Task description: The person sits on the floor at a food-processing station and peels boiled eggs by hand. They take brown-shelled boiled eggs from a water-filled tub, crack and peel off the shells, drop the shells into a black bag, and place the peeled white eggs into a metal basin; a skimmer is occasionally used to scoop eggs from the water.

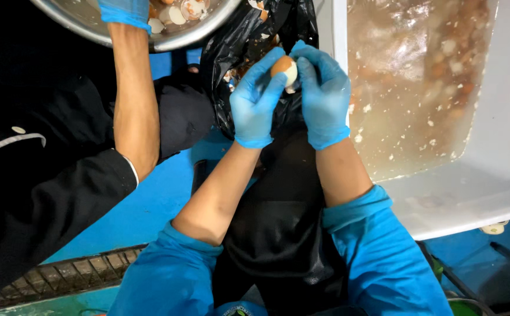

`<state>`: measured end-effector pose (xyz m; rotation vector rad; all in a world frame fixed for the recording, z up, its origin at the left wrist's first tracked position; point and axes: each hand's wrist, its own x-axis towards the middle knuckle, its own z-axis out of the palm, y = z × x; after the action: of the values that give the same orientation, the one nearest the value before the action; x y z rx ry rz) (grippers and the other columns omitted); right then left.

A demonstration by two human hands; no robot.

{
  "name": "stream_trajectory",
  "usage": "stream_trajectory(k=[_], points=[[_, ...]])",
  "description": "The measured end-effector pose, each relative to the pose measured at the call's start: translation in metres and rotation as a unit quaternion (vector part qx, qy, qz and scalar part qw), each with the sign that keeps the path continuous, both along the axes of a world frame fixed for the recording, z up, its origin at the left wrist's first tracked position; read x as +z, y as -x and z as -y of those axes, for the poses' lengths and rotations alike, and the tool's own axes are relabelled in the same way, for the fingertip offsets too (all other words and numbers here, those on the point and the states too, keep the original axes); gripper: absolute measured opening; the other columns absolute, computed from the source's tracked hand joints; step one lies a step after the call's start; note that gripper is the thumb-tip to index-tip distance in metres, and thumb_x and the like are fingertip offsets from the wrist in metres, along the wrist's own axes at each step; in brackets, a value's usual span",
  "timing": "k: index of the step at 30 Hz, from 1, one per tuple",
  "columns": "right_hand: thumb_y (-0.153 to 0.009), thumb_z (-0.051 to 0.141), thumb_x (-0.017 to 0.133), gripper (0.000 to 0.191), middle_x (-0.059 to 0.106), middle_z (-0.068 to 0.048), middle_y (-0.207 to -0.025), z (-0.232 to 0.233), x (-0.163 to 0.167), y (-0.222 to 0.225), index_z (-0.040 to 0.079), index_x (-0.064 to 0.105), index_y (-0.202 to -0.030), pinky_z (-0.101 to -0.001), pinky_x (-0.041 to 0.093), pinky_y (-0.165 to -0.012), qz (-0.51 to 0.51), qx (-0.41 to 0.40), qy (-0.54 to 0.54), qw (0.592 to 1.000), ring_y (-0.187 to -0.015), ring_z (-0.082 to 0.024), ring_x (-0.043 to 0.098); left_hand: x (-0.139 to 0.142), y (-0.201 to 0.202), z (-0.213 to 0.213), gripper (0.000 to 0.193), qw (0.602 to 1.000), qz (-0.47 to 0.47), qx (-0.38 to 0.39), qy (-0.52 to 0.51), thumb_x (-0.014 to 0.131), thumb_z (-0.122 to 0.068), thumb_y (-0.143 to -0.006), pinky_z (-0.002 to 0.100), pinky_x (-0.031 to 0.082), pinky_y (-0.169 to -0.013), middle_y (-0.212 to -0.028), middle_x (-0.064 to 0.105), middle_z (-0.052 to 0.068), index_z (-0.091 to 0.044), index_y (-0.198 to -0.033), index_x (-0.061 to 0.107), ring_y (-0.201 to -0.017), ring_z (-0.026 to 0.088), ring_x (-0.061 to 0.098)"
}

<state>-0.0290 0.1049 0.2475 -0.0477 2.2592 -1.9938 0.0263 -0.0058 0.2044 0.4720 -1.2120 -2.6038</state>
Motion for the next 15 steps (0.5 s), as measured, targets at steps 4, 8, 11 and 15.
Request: stream_trajectory(k=[4,8,11,15], points=[[-0.103,0.001,0.061,0.017,0.072,-0.008,-0.102,-0.007,-0.012,0.000,-0.006,0.069,-0.116,-0.0245,0.056,-0.080,0.055,0.019,0.032,0.998,-0.088,-0.009,0.067,-0.007,-0.003,0.009,0.042,0.999,-0.051,-0.012,-0.010,0.065,0.004,-0.107,0.030,0.055,-0.092,-0.125,0.069,0.016,0.007,-0.148,0.055,-0.100,0.017,0.065],[-0.104,0.001,0.061,0.028,0.073,-0.015,-0.114,-0.011,-0.023,0.001,-0.004,0.073,-0.129,-0.0276,0.053,-0.090,0.055,0.081,-0.079,0.992,-0.104,-0.014,0.063,-0.010,-0.001,0.017,0.041,0.999,-0.049,-0.019,0.011,0.059,0.004,-0.108,0.030,0.050,-0.096,-0.133,0.064,0.016,0.005,-0.148,0.052,-0.109,0.019,0.062],[-0.102,-0.004,0.059,0.036,0.069,-0.017,-0.140,-0.011,-0.023,0.002,-0.006,0.069,-0.137,-0.0305,0.052,-0.106,0.007,0.112,-0.048,0.992,-0.130,-0.018,0.060,-0.012,0.003,0.017,0.044,0.998,-0.061,0.000,0.002,0.053,0.005,-0.107,0.036,0.050,-0.117,-0.146,0.058,0.015,0.002,-0.151,0.049,-0.131,0.021,0.061],[-0.101,0.005,0.062,0.045,0.063,-0.009,-0.142,-0.003,-0.013,-0.001,-0.003,0.055,-0.145,-0.0248,0.059,-0.093,0.140,0.084,0.083,0.983,-0.110,-0.011,0.069,-0.014,0.004,0.010,0.048,0.999,-0.043,0.012,-0.011,0.052,0.007,-0.104,0.036,0.049,-0.118,-0.147,0.056,0.016,0.002,-0.151,0.046,-0.133,0.022,0.059]])
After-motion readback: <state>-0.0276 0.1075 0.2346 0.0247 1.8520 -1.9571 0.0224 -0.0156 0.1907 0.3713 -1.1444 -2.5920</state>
